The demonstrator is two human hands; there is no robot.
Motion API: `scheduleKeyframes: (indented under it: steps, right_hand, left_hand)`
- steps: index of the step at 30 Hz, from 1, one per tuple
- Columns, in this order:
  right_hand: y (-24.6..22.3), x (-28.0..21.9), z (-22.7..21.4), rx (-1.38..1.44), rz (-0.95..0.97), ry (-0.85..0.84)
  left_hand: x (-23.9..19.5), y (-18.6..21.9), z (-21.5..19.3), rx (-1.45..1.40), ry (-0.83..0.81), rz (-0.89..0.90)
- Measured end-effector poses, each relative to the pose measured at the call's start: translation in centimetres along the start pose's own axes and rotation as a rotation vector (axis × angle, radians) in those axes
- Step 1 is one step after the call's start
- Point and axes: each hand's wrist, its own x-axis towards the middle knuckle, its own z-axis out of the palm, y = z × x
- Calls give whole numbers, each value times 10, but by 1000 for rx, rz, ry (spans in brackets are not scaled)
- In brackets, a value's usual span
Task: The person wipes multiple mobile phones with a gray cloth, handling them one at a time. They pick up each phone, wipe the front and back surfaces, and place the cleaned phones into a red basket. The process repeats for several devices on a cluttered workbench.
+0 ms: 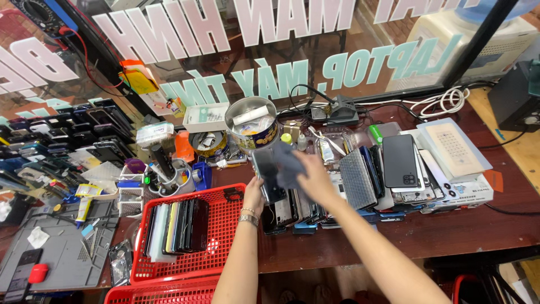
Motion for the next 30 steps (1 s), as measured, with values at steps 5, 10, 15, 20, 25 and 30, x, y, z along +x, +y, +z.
scheduleKeyframes:
  steps: [5, 10, 15, 20, 25, 30]
  right_hand:
    - [-9, -13, 43, -136, -263, 3]
    - [49, 21, 5, -51, 170, 66]
    - [40, 32, -28, -36, 167, 222]
    - [-17, 23, -11, -171, -285, 73]
    - [-23, 22, -29, -296, -53, 19]
    - [-23, 16, -29, -180, -62, 101]
  left_hand:
    - [-41, 36, 43, -153, -108, -9]
    - [-89, 73, 53, -212, -291, -85]
    - [-97, 80, 62, -190, -328, -85]
    - [-83, 64, 74, -176, -400, -83]
    - [-84, 63, 67, -123, -382, -109]
    - [-82, 64, 61, -226, -282, -43]
